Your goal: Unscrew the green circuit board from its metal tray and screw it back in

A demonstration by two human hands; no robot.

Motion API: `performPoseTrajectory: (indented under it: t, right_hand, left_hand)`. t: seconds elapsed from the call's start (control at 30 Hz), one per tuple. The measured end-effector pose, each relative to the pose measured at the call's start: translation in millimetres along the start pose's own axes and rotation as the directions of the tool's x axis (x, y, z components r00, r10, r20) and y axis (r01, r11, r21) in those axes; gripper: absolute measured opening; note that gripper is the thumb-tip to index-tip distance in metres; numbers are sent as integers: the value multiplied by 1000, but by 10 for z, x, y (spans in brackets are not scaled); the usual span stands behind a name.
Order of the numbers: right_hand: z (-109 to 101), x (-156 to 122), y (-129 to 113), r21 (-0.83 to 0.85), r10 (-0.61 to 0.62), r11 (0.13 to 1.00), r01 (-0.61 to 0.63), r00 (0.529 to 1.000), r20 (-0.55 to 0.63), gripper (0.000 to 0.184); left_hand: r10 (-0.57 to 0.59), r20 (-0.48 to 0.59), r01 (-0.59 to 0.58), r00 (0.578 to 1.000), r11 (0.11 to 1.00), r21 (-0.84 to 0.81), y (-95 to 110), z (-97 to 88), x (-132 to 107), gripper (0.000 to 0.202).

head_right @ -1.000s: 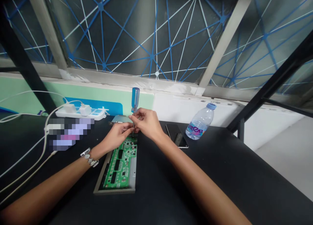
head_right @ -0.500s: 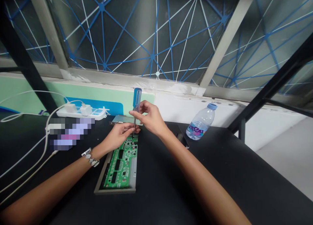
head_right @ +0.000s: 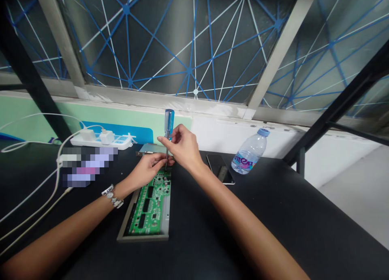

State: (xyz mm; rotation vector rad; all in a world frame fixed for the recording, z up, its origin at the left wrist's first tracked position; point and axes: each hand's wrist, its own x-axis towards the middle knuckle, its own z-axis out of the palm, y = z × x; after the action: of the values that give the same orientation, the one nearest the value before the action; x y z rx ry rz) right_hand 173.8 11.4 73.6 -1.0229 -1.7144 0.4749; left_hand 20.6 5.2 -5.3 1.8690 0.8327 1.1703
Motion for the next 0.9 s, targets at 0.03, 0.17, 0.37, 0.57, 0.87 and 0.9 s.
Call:
performPoseTrajectory:
  t: [0.03,0.17,0.37,0.57,0.87,0.9]
  right_hand:
    - [-33,7,-14,20,-6,1000,5,998,59,34]
    - [-225,58,-33,145,-32,989,-20,937,347,32]
    - [-368,122,49,221,-7,970,-106,889,457,25]
    - [-342,152,120,278,-33,953,-119,874,485,23]
    - [-317,142,66,235,-22,966,-104,878,479,26]
    - [-310,137,60,232,-24,968,-97,883,469,27]
  left_hand:
    - [2,0,-2,1000,1000,-1,-9,-1,-1,25]
    - [-21,3,21,1000,999,-44,-30,0,0,25]
    - [-27,11,27,1000,997,-68,-18,-7,5,24]
    - [-19,30,20,999,999,-40,-15,-22,3,25]
    - [16,47,-16,999,1000,-10,-33,-26,-9,28]
    - [18,45,-18,999,1000,-9,-33,-25,-8,28]
